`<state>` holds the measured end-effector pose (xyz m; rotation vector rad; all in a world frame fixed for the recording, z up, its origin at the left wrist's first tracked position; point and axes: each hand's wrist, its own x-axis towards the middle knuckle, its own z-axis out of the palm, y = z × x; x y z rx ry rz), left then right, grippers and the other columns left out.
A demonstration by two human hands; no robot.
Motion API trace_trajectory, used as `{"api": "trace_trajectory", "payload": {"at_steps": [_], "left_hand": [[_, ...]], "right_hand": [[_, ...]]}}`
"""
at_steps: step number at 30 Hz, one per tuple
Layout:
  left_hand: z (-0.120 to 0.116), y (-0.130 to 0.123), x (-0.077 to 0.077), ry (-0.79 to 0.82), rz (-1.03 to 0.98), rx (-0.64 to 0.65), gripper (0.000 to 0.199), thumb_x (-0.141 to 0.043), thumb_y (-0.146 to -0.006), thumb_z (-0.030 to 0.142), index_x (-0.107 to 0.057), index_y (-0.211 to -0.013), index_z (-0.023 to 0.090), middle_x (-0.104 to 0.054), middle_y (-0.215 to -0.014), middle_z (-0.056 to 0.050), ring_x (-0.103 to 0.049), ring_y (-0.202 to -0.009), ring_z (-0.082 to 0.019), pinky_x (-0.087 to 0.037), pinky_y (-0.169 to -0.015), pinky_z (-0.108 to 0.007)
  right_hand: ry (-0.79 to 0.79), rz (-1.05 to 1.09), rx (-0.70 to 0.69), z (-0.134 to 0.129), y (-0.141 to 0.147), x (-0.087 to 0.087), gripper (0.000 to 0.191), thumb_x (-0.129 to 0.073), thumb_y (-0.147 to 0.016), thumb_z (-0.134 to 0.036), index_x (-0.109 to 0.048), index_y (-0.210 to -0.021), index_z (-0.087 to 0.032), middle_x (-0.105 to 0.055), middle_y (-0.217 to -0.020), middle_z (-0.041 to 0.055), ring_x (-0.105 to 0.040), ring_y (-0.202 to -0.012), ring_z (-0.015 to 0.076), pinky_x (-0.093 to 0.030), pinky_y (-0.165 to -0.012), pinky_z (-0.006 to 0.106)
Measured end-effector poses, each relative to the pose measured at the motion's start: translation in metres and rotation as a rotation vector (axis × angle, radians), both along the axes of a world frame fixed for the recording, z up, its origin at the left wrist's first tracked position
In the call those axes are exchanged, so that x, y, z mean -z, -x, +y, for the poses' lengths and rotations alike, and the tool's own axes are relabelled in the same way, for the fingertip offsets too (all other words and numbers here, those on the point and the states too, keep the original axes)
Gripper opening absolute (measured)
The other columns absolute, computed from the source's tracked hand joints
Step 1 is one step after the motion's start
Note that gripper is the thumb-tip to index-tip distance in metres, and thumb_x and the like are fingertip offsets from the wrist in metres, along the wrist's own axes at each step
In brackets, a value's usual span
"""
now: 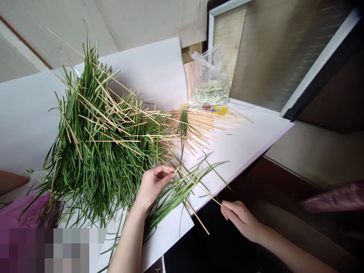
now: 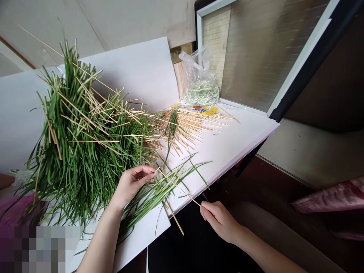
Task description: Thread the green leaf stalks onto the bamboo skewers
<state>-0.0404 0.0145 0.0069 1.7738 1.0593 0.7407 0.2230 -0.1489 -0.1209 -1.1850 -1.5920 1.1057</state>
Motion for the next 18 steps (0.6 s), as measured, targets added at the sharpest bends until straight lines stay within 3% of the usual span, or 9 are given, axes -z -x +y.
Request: {"api": "trace_trajectory", "payload": {"at_steps": [5,12,18], "left_hand": [[-0.0020,-0.0042,-0.0031,0.044,-0.082,-0.019,0.029,-0.075,-0.081,0.036,-0.072,-0.101,0.015,-0.068,-0.086,-0.004,-0.064,-0.070,-0.014,-0.056,-0.068,-0.027],[-0.0016,-0.0052,-0.0057,0.030,-0.143,-0.017,0.024,-0.077,-0.078,0.026,-0.072,-0.099,0.015,-0.071,-0.101,-0.007,-0.065,-0.080,-0.014,-0.055,-0.076,-0.026],[-0.0025,-0.0047,-0.0078,0.068,-0.139,-0.016,0.029,-0.081,-0.076,0.028,-0.072,-0.100,0.015,-0.070,-0.088,-0.005,-0.066,-0.078,-0.015,-0.054,-0.075,-0.026]], "right_hand": [[-0.011,0.002,0.002,-0.0007,0.0004,-0.0010,0.048,-0.030,-0.110,-0.047,-0.035,-0.068,-0.024,-0.039,-0.061,-0.0034,-0.037,-0.054,0.0157,-0.027,-0.053,0.030],[-0.038,-0.007,0.019,-0.0002,0.0015,-0.0015,0.047,-0.030,-0.110,-0.047,-0.031,-0.068,-0.025,-0.037,-0.060,-0.0040,-0.034,-0.052,0.0152,-0.026,-0.051,0.030],[-0.043,-0.005,0.023,-0.0007,0.0028,-0.0006,0.047,-0.030,-0.110,-0.046,-0.031,-0.069,-0.025,-0.036,-0.059,-0.0042,-0.034,-0.051,0.0148,-0.025,-0.050,0.030]]}}
